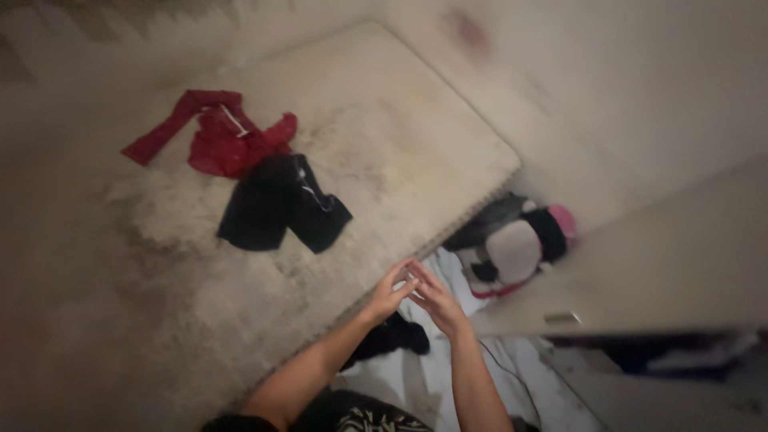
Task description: The person removes multiple garments from hangers in a closet and places them onto a mattress. The person handles shirts and tops one at a time, taking them off the rod and dropping them onto the bed.
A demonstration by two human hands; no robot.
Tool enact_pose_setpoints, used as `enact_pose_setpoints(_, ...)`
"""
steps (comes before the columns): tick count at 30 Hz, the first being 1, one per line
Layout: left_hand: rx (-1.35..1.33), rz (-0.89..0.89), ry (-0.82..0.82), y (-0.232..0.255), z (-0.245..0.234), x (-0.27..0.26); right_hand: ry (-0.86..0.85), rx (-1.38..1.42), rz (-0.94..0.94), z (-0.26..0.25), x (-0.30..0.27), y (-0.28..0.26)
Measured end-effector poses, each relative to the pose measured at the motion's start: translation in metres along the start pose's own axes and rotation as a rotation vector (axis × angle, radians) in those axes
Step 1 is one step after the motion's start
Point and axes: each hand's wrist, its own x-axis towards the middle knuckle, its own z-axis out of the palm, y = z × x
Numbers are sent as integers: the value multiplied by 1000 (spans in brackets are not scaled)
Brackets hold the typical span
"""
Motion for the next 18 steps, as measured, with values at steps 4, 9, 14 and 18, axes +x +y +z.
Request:
enact_pose_setpoints(4, 114, 151, -118, 1, 72, -52, 98, -64, -67, -8, -95, -9)
enact_pose_setpoints(9, 113, 145, -247, -6, 150, -84, 234, 8, -139, -27, -184, -6)
enact_pose_setpoints(14, 170, 118, -438, -9, 215, -104, 371, 69, -278, -47, -262, -2)
enact_pose_setpoints(18, 252, 110, -617, -14, 262, -118, 535, 96, -375, -46, -322, 6)
